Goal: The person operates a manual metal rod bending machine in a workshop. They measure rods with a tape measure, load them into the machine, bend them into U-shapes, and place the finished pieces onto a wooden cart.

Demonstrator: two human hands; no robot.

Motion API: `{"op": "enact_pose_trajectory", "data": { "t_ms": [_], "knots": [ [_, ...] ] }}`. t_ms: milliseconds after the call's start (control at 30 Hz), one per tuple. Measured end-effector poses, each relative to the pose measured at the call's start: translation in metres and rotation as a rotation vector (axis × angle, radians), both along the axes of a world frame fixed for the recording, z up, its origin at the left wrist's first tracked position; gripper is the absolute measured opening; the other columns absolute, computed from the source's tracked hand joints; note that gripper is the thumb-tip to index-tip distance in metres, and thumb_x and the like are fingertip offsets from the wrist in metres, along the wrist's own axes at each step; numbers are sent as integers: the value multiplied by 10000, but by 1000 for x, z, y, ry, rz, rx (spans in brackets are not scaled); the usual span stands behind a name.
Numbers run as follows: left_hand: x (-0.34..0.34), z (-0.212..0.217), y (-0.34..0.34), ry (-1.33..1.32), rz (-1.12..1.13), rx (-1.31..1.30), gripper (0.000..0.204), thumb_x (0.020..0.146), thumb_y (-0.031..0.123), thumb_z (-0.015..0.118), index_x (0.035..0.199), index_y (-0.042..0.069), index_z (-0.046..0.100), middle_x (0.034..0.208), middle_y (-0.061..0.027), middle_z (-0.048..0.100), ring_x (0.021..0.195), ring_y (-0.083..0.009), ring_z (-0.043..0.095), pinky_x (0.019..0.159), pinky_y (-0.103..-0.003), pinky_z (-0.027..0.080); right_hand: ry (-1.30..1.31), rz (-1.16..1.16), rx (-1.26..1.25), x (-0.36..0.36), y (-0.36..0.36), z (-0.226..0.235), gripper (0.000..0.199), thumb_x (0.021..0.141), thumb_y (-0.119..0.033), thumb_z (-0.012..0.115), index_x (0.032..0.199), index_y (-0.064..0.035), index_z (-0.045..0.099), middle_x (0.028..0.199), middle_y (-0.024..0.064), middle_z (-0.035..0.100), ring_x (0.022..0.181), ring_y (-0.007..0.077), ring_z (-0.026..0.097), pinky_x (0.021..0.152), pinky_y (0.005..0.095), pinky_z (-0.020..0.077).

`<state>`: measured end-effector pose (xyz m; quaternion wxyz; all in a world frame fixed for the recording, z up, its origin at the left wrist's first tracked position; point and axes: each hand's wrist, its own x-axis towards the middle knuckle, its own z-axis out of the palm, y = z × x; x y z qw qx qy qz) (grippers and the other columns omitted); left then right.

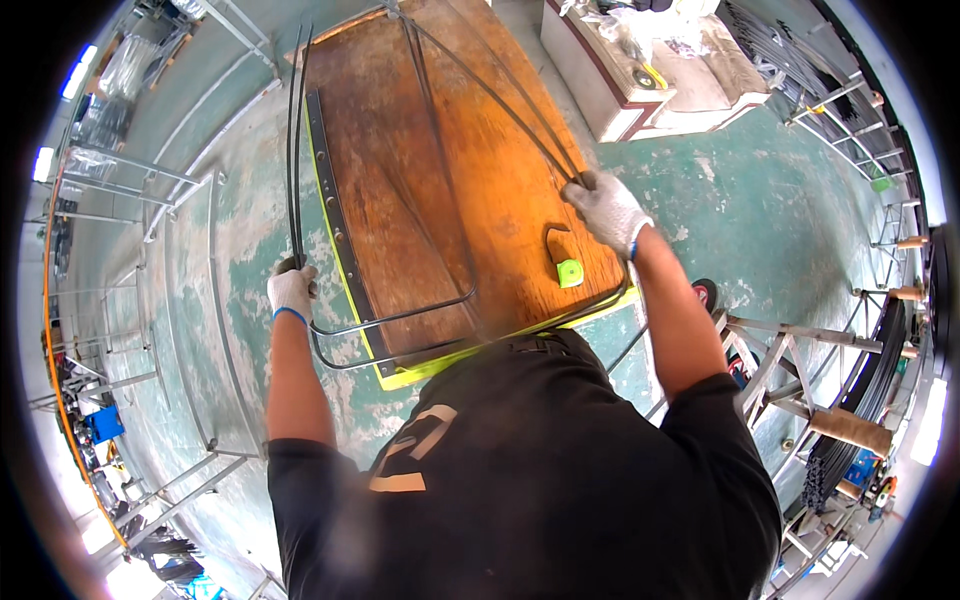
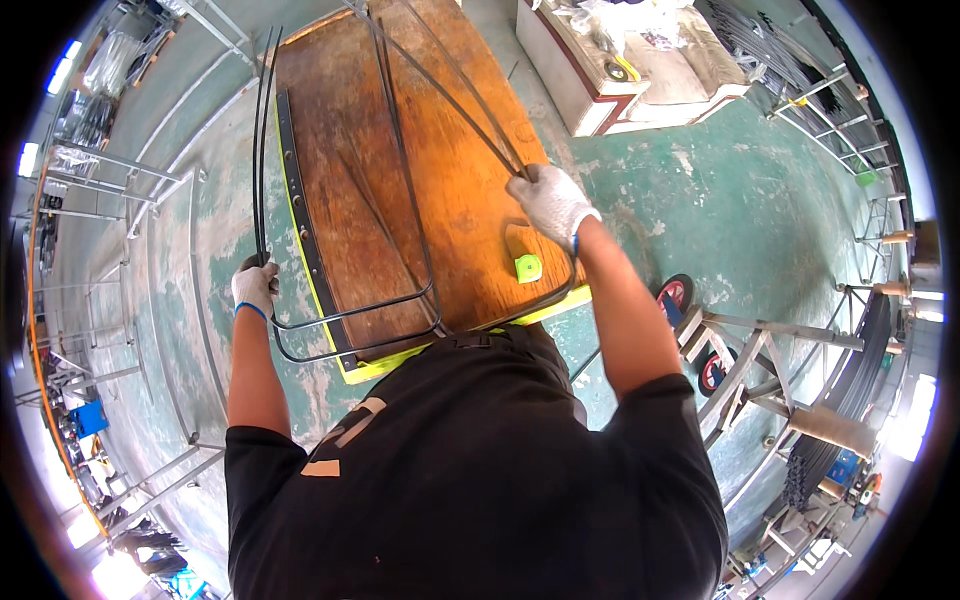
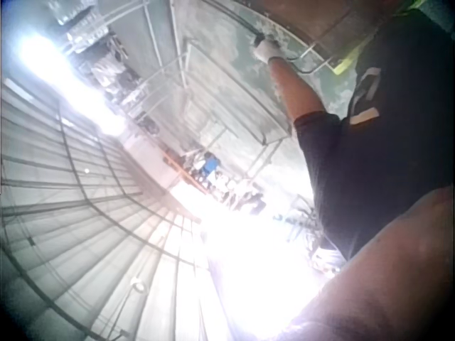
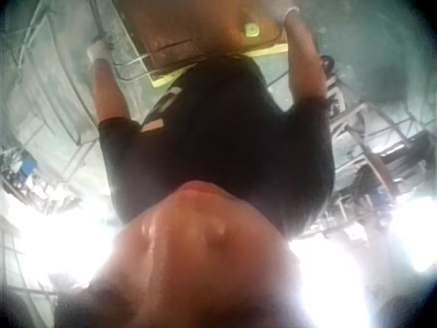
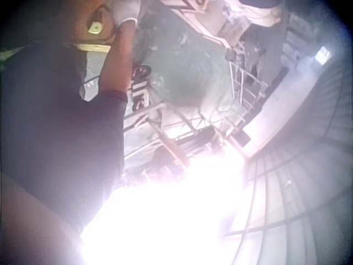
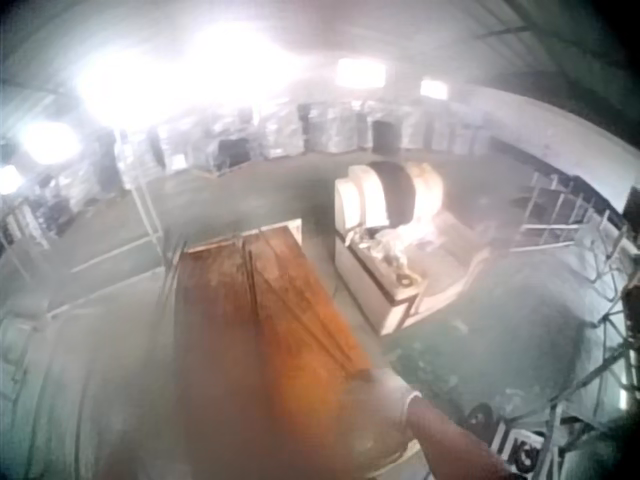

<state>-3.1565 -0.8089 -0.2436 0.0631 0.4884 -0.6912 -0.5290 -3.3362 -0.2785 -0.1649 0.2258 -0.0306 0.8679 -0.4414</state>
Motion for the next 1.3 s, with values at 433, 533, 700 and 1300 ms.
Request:
{"op": "enact_pose_trajectory", "data": {
  "t_ms": [433, 533, 700, 1300],
  "knots": [
    [1, -47, -5, -54, 12, 257, 182, 937, -90, 634, 1078, 11, 688, 795, -98, 667, 549, -186, 574, 431, -332, 371, -150, -148, -114, 27, 47, 143, 239, 1092, -281, 659, 1050, -47, 638, 695, -43, 452, 501, 72, 394, 440, 290, 291],
    [-2, -52, 21, -25, 21, 276, 228, 950, -87, 633, 1142, 26, 681, 801, -89, 686, 544, -169, 566, 428, -332, 364, -95, -192, -74, 35, 71, 164, 230, 1100, -267, 656, 1083, -38, 639, 677, -69, 437, 475, 46, 388, 416, 259, 274],
    [4, -95, 46, 23, 6, 265, 261, 979, -82, 635, 1211, 30, 679, 789, -80, 673, 541, -165, 565, 427, -331, 352, 50, -303, -14, 51, 121, 219, 255, 1106, -267, 658, 1155, -17, 646, 676, -91, 445, 465, 25, 373, 397, 240, 261],
    [-58, -113, 112, 111, -191, -290, 288, 965, 61, 705, 1232, -39, 746, 1193, -144, 793, 1082, -254, 742, 977, -375, 579, 497, -444, 253, -1, 244, 45, 368, 1085, -347, 643, 1193, -8, 737, 1066, 299, 760, 993, 494, 736, 884, 492, 577]
  ]
}}
